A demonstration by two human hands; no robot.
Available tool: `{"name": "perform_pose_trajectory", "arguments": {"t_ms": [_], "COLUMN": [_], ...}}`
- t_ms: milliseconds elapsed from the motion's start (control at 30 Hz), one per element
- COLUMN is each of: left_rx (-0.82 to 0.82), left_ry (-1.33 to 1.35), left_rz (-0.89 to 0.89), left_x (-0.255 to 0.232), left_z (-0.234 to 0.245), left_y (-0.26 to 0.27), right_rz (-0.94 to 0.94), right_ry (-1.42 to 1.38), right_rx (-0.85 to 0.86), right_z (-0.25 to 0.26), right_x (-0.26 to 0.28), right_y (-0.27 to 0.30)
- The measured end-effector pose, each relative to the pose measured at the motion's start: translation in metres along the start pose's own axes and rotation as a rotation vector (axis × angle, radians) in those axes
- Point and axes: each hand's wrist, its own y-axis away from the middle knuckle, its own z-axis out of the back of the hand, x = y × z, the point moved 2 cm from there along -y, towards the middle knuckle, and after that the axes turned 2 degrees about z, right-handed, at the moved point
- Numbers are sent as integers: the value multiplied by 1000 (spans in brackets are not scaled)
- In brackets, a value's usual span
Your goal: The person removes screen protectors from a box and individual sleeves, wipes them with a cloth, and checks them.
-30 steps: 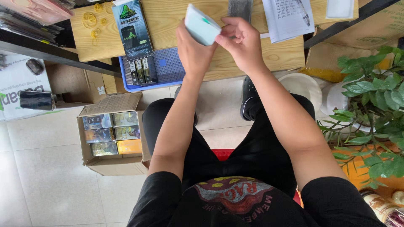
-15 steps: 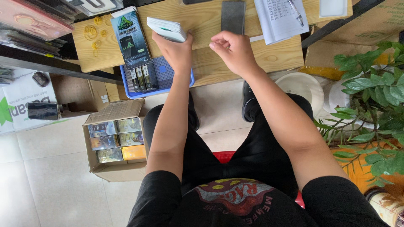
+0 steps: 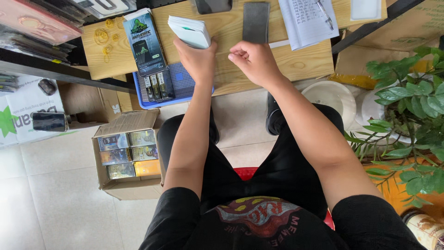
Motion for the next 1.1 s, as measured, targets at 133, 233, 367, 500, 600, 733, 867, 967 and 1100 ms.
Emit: {"name": "perform_pose_trajectory", "arguments": {"t_ms": [133,233,367,500,600,733,867,967,1100], "left_rx": [73,461,939,1104,1057,986,832,935,513], "left_ry": [38,846,1151,1207,1154,1128,1030,1073,817], "left_rz": [159,421,373,357,310,288,422,383,446], "left_x": [-26,-18,-18,-28,-38,-18,-3,-15,-19], "left_z": [11,12,27,48,58,48,37,37,36], "left_y": [9,11,10,14,14,13,12,12,-5], "right_rz": [16,17,67,62,99,116,89,131,231], "right_ry": [-22,-2,-48,-118,-198,-407,-281,-169,-161], "right_rx": [-1,-15,-80,-106,-101,-75,-92,-157,-190], "right_z": [0,1,10,12,12,4,4,1,8], "right_x": [3,6,22,29,36,29,28,23,46], "right_y": [-3,-3,-2,0,2,4,4,3,9]}}
